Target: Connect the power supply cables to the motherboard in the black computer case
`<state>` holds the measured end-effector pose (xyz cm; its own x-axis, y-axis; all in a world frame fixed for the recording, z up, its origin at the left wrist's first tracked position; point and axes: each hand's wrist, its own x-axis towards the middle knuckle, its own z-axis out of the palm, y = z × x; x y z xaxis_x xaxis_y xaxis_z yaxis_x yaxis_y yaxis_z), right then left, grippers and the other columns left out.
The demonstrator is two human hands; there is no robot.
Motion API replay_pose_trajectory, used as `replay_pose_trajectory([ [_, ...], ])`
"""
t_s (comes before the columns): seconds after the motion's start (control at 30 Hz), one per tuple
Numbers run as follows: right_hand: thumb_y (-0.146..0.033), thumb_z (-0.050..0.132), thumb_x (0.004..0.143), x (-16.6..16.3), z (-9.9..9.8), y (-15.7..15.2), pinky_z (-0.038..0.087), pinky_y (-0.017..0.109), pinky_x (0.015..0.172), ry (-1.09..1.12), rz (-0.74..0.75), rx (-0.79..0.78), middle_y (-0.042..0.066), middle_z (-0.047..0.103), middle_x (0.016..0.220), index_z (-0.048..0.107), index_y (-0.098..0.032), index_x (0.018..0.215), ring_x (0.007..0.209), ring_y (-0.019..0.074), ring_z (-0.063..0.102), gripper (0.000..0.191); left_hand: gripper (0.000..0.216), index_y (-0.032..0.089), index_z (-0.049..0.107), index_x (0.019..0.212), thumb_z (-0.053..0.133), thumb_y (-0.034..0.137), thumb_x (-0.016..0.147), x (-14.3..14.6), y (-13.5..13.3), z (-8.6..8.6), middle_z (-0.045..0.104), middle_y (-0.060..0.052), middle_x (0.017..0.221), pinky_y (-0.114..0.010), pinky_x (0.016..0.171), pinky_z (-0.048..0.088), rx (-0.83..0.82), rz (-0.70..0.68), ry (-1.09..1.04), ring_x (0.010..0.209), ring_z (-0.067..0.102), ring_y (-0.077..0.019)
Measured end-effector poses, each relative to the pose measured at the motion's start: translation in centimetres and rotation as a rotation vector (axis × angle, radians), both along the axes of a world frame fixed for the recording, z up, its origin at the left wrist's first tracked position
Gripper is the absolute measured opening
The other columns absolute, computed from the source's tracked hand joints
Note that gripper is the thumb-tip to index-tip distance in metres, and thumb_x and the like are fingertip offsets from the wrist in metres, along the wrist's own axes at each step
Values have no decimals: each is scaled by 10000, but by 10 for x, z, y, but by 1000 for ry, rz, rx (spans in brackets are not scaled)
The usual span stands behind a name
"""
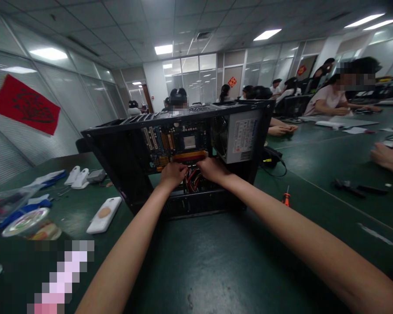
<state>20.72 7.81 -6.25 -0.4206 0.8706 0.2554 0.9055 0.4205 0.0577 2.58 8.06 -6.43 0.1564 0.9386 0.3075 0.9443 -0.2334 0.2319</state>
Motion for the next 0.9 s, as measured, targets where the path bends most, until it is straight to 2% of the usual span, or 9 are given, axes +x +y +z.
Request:
replay_pose_trajectory([
  [0.43, -153, 411, 930, 2, 2, -3, 505, 348, 876, 52, -5, -1, 190, 719, 1059, 725, -128, 1124, 996, 280, 685, 370, 317, 353, 759, 1128, 546, 425, 905, 1, -1, 2, 766, -44, 1053, -353, 823, 524, 28, 36, 60, 1020, 694, -294],
  [0.57, -173, 406, 939, 3, 2, -4, 502, 339, 887, 57, 6, 6, 187, 715, 1075, 723, -132, 1142, 1011, 272, 681, 378, 315, 345, 758, 1135, 553, 420, 908, -1, 2, 0, 762, -43, 1072, -321, 812, 515, 20, 22, 20, 1026, 695, -275],
  [0.77, -236, 370, 980, 4, 1, -5, 511, 328, 822, 74, 10, 30, 170, 731, 1027, 736, -144, 1088, 957, 270, 699, 393, 312, 337, 760, 1128, 555, 435, 915, -3, 1, -1, 763, -40, 1070, -295, 807, 502, 13, 20, 2, 1006, 697, -252],
  [0.9, -254, 369, 989, 5, 2, -6, 505, 332, 825, 73, 10, 29, 170, 730, 1050, 721, -146, 1134, 968, 272, 696, 395, 313, 312, 753, 1148, 566, 419, 921, -3, 0, -1, 759, -47, 1083, -263, 817, 488, -6, 13, -39, 1011, 692, -226],
])
